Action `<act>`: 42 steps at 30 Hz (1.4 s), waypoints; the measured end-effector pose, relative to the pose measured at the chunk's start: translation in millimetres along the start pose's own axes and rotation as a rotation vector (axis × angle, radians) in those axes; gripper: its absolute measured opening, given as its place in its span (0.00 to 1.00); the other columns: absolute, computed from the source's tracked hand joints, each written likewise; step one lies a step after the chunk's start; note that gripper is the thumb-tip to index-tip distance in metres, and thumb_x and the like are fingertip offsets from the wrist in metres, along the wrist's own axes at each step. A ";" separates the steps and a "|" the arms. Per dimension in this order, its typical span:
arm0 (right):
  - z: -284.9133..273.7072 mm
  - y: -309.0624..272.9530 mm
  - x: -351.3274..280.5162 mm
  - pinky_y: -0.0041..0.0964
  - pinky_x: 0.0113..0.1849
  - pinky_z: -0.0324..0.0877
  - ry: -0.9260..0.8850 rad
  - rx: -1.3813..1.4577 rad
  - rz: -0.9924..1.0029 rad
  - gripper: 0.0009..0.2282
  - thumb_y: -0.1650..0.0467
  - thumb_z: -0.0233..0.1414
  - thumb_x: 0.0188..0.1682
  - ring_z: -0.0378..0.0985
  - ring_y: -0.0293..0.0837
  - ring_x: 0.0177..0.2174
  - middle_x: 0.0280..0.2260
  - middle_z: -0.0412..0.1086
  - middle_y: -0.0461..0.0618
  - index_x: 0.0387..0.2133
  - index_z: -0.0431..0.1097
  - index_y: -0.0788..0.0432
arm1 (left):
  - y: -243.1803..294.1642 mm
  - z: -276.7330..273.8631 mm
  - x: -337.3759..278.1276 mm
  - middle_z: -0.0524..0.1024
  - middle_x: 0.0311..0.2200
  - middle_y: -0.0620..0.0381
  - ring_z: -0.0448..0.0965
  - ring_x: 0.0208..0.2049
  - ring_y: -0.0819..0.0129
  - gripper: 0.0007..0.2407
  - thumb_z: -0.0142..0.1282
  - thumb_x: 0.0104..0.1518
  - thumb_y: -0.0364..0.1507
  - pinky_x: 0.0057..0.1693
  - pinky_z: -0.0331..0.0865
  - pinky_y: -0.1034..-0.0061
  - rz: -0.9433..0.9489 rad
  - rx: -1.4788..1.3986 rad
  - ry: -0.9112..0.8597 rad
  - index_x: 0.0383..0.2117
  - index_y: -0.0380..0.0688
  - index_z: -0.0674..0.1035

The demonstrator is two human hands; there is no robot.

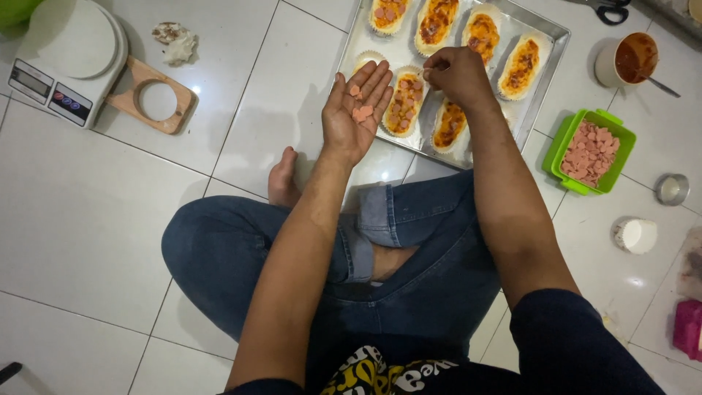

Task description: Applying sauce with a spoon and adding small ham toppings to pastries on a baking tray.

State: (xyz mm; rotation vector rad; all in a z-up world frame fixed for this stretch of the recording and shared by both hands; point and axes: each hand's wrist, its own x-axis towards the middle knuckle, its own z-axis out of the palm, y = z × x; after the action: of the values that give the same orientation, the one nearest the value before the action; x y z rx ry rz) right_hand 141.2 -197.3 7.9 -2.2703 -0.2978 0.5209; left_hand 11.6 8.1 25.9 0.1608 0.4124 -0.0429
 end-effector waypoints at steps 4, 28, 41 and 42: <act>3.7 3.6 3.1 0.27 0.26 0.69 0.039 -0.019 -0.013 0.04 0.77 0.62 0.45 0.73 0.34 0.19 0.24 0.75 0.46 0.33 0.79 0.63 | -0.4 -2.3 1.1 0.61 0.67 0.33 0.59 0.71 0.48 0.30 0.39 0.65 0.43 0.74 0.54 0.62 -0.001 -0.007 -0.010 0.65 0.27 0.62; 24.7 7.8 9.5 0.38 0.29 0.70 0.111 -0.331 -0.178 0.05 0.73 0.62 0.45 0.74 0.43 0.23 0.26 0.76 0.51 0.33 0.81 0.62 | -1.3 -4.9 1.3 0.62 0.66 0.33 0.59 0.70 0.47 0.29 0.39 0.66 0.43 0.74 0.55 0.61 0.010 0.001 -0.024 0.65 0.27 0.63; 35.9 35.0 19.5 0.45 0.32 0.71 0.082 -0.500 -0.236 0.09 0.71 0.60 0.45 0.77 0.52 0.29 0.32 0.76 0.55 0.37 0.81 0.60 | -3.5 -12.4 4.3 0.63 0.65 0.32 0.60 0.70 0.47 0.28 0.37 0.68 0.42 0.74 0.55 0.60 0.015 -0.004 -0.046 0.63 0.27 0.64; 35.4 30.4 18.0 0.45 0.32 0.71 0.080 -0.499 -0.235 0.09 0.71 0.60 0.45 0.77 0.52 0.29 0.32 0.76 0.55 0.37 0.81 0.60 | -2.9 -10.9 3.6 0.63 0.65 0.32 0.60 0.70 0.47 0.28 0.37 0.68 0.42 0.74 0.55 0.60 0.015 -0.004 -0.044 0.63 0.27 0.64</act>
State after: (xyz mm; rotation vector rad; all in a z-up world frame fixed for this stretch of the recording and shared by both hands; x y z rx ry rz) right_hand 142.6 -188.5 -41.3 -2.6763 -0.7089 0.2481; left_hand 10.4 7.0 14.1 0.1588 0.3670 -0.0310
